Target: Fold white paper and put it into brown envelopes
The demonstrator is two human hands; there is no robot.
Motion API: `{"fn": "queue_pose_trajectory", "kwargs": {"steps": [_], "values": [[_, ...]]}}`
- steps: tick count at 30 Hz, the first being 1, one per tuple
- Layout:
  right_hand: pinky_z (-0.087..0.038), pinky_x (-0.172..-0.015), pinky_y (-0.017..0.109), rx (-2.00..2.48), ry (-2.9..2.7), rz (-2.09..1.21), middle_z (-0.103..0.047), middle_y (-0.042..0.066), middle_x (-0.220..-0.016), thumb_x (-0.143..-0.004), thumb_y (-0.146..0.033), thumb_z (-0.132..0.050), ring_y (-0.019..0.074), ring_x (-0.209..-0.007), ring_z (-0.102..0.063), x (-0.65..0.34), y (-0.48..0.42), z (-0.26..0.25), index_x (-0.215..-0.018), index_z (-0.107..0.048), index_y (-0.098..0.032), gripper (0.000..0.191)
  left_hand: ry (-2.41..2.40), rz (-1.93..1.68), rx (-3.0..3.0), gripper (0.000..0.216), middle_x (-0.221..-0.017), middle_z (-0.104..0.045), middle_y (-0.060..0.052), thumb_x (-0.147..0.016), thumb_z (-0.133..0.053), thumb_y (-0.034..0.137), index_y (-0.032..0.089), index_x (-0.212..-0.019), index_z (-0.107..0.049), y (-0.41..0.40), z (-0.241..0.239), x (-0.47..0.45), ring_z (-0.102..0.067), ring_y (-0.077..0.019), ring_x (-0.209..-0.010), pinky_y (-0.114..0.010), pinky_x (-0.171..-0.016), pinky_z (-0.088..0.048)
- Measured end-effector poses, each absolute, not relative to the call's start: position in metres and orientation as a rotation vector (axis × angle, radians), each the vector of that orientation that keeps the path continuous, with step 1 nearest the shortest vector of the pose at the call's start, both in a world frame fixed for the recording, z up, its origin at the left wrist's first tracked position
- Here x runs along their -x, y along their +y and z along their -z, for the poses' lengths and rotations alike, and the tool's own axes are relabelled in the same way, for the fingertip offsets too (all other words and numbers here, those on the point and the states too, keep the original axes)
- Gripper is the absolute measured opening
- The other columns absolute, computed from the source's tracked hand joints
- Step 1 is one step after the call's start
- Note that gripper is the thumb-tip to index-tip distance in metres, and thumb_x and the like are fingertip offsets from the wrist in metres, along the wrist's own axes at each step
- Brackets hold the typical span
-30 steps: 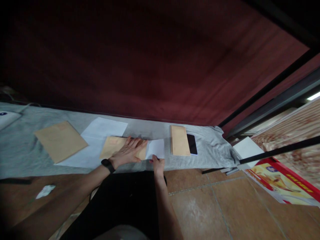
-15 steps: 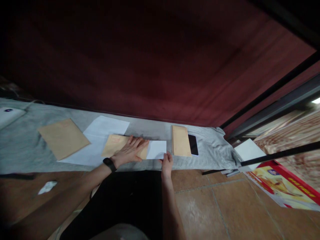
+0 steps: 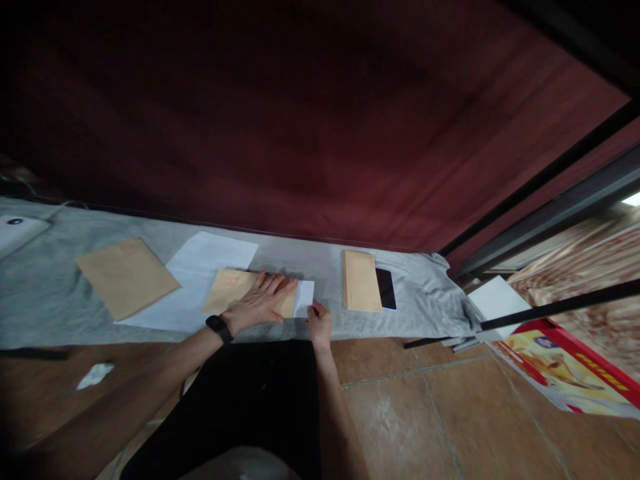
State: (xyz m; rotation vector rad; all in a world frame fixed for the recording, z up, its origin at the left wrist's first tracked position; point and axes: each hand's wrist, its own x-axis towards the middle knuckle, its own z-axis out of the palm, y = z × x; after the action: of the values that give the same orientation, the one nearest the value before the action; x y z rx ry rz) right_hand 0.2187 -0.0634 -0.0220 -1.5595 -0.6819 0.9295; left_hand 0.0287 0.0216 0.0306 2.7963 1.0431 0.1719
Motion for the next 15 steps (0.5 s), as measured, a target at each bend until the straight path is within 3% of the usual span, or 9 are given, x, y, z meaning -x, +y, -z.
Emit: {"fn": "queue_pose_trajectory", "kwargs": {"steps": [7,15], "values": [[-0.046,-0.047,0.022,1.616,-0.787,-0.851,-0.061,-0.003,-0.057,-0.073,-0.036,-0.062,0.0129,-0.051,-0.053,-0.219,-0.061,0.020,-0.078,-0.075,-0.019,0.022,1.048,-0.186,-2.778,0.109,-0.154,-0.036,-0.018,-0.073,-0.075,0.051,0.024,-0.157,-0.011,0.023,-0.028,-0.027,-0.028,-0.0375,-0.145,-0.057,-0.119,-0.004],[-0.049,-0.072,0.025,1.700,-0.982,-0.706,-0.070,0.000,-0.068,-0.069,-0.019,-0.065,0.0165,-0.069,-0.061,-0.206,-0.048,0.016,-0.064,-0.075,-0.024,0.012,1.034,-0.194,-2.758,0.109,-0.154,-0.036,-0.018,-0.075,-0.071,0.054,0.024,-0.158,-0.007,0.027,-0.022,-0.028,-0.027,-0.0359,-0.146,-0.057,-0.119,-0.009]]}}
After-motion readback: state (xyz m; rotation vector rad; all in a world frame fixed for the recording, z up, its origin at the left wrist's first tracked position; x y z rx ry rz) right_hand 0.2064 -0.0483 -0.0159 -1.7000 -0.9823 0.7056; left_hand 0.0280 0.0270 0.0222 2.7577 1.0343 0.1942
